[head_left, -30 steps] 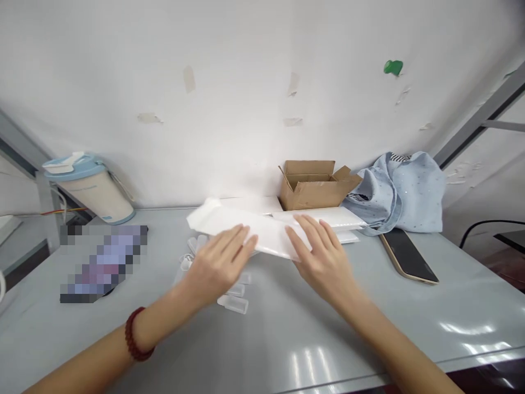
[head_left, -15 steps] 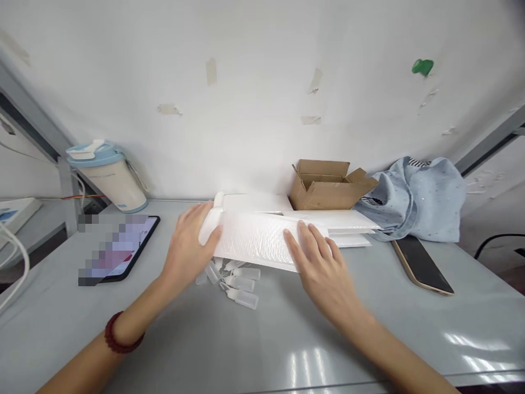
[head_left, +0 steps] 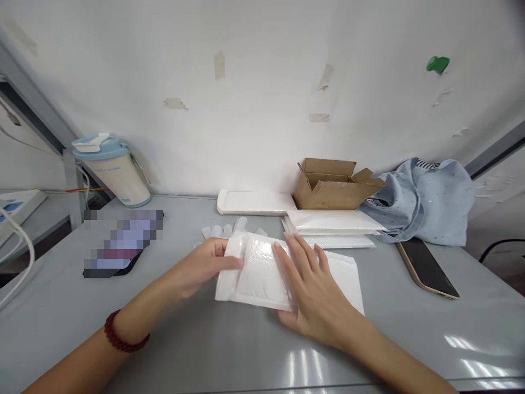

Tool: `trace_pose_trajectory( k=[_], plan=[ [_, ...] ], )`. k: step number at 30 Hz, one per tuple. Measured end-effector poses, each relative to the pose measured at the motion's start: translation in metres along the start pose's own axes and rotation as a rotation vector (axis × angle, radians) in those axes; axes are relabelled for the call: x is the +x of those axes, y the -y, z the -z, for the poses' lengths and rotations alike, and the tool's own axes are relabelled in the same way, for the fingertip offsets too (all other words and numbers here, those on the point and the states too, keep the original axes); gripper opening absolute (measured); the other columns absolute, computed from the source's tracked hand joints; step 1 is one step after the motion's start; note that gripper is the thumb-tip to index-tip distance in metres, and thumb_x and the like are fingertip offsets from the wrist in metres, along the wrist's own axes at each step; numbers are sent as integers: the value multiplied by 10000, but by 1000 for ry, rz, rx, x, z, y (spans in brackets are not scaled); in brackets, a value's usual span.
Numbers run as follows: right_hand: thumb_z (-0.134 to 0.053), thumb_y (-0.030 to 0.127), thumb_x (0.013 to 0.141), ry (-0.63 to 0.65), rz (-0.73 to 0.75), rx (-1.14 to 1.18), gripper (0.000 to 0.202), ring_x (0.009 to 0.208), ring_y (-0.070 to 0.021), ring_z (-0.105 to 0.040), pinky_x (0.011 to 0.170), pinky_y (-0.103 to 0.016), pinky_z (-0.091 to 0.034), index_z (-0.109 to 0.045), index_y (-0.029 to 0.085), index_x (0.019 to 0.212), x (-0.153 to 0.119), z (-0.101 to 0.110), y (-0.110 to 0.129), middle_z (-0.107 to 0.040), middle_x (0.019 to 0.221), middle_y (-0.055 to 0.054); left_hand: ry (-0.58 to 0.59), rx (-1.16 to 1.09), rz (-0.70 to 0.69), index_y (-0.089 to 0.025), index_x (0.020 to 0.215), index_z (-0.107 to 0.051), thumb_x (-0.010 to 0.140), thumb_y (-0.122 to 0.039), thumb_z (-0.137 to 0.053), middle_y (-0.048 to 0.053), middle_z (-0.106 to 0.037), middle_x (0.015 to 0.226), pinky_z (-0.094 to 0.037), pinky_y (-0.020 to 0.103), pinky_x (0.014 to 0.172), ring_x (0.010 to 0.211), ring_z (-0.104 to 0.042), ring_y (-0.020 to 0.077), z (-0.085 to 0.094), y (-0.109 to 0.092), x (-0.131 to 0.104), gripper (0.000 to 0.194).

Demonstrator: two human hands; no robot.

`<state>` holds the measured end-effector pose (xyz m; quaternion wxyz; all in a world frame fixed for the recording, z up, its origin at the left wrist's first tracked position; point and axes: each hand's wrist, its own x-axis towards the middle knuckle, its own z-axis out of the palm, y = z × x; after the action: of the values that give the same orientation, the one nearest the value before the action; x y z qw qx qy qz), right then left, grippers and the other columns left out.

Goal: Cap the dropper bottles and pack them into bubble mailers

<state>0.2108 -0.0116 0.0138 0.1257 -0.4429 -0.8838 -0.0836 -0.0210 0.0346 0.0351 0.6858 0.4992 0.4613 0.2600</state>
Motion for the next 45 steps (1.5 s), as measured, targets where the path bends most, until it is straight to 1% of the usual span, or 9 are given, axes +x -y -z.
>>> trace_pose_trajectory(
  k=[4, 10, 16, 26, 30, 33, 37, 41, 45],
  plan=[
    [-580, 344, 644, -1, 32, 122, 872, 1243, -385, -322, 993, -613, -275, -256, 56, 1401, 1, 2, 5, -405, 1311, -245, 69, 57, -57, -182, 805, -672, 705, -203, -638, 1, -666, 732, -458, 212, 635, 724, -616, 153, -19, 9, -1, 107],
    [-562, 235, 623, -35, 69, 237, 831, 1115, -332, -414, 933, -525, -371, -269, 49, 1378, 3, 4, 1, -460, 1232, -206, -97, 300, -97, -157, 623, -559, 670, -227, -592, -45, -471, 555, -302, 206, 467, 500, -434, 104, -29, 16, 0, 91],
    [-543, 171, 663, -84, 97, 292, 702, 1045, -275, -472, 897, -440, -424, -333, 96, 1329, 3, 3, -4, -522, 1188, -151, -198, 435, -105, -157, 619, -510, 674, -234, -544, -51, -383, 557, -233, 211, 458, 513, -344, 96, -30, 15, -1, 101],
    [-536, 137, 670, -21, 128, 198, 764, 1101, -325, -417, 926, -484, -390, -276, 33, 1381, 1, 1, -1, -463, 1241, -196, -174, 358, -68, -164, 595, -468, 696, -270, -552, -48, -336, 565, -206, 214, 467, 520, -308, 93, -32, 15, 0, 169],
    [-517, 104, 657, -38, 163, 209, 753, 1075, -318, -427, 908, -484, -392, -292, 33, 1372, 1, -1, 2, -473, 1224, -193, -92, 276, -113, -169, 582, -427, 680, -232, -572, -55, -313, 569, -214, 217, 480, 535, -286, 87, -36, 18, -2, 186],
    [-496, 81, 664, -64, 204, 197, 710, 1059, -315, -445, 891, -477, -405, -318, 34, 1349, 2, -3, 3, -499, 1210, -191, -127, 328, -149, -176, 535, -363, 677, -236, -586, -64, -270, 545, -183, 219, 462, 518, -256, 79, -37, 22, 0, 272],
    [-481, 54, 681, -78, 180, 199, 630, 978, -283, -492, 828, -430, -446, -375, 66, 1301, 3, -1, -4, -559, 1116, -159, -208, 448, -163, -178, 528, -373, 715, -262, -576, -67, -326, 510, -203, 211, 434, 473, -319, 78, -30, 19, 1, 289],
    [-518, 86, 675, -15, 33, 235, 602, 968, -279, -502, 811, -423, -453, -411, 127, 1267, 3, 10, -23, -554, 1106, -135, -43, 416, -96, -172, 649, -509, 823, -389, -503, -24, -557, 565, -387, 224, 475, 494, -534, 128, -14, 3, -5, 279],
    [-531, 96, 666, 63, -107, 298, 644, 964, -265, -504, 806, -408, -453, -399, 196, 1289, 4, 21, -44, -536, 1086, -101, 53, 628, -98, -185, 858, -633, 822, -401, -529, -10, -632, 678, -429, 230, 548, 577, -572, 138, 2, -6, -13, 242]
  ],
)
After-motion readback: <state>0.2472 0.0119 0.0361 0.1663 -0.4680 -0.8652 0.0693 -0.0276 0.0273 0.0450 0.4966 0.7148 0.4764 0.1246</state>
